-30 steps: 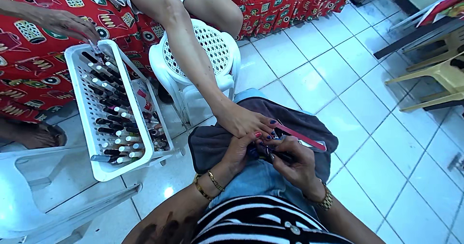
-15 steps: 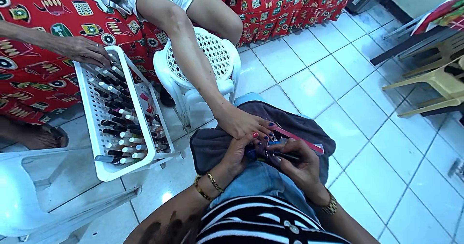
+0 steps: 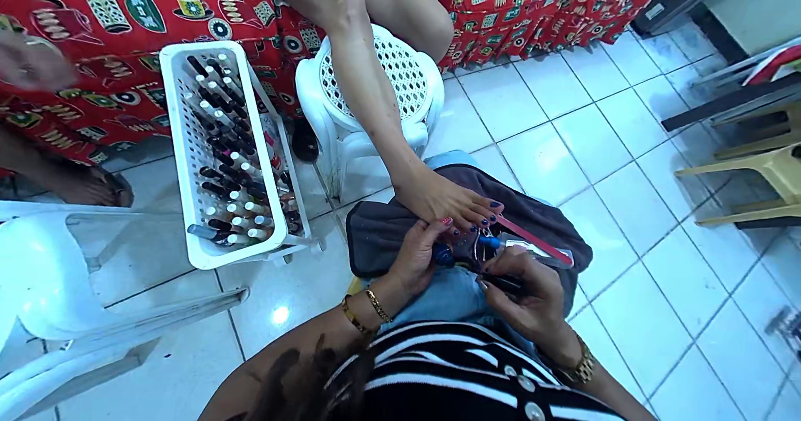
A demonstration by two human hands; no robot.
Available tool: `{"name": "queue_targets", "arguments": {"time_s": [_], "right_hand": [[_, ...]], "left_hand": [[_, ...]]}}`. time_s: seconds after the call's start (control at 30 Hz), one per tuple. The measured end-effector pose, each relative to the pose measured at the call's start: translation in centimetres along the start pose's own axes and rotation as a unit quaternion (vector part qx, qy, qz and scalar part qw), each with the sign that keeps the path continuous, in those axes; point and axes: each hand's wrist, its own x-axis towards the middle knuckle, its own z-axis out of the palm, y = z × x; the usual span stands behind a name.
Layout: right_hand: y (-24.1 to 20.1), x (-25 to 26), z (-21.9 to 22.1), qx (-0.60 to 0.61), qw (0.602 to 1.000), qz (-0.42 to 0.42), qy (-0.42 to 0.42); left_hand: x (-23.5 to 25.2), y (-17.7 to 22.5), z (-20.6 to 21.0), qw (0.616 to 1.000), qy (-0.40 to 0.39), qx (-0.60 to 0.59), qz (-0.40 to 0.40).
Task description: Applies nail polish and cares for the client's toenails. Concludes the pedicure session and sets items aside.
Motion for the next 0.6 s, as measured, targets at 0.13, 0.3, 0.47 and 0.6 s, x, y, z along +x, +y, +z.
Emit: {"name": "queue_targets", "arguments": {"time_s": [0.13, 0.3, 0.47, 0.6], "right_hand": [[-0.2, 0.3, 0.5, -0.051, 0.999, -0.006, -0.019], [1.4, 0.5, 2.6, -0.132, 0.990, 0.001, -0.039], [2.4, -0.3, 2.2, 0.001, 1.000, -0.001, -0.009], [2.0, -0.5, 1.5, 0.058, 0.998, 0.035, 0.004]], "left_hand": [[0.0, -0.2, 0.4, 1.000, 0.017, 0.009, 0.011], [0.3, -0.6, 0.1, 0.998, 0.025, 0.045, 0.025], [0.2, 0.0, 0.2, 0.999, 0.019, 0.022, 0.016], [0.3, -0.1, 0.0, 1.000, 0.003, 0.015, 0.010]]}}
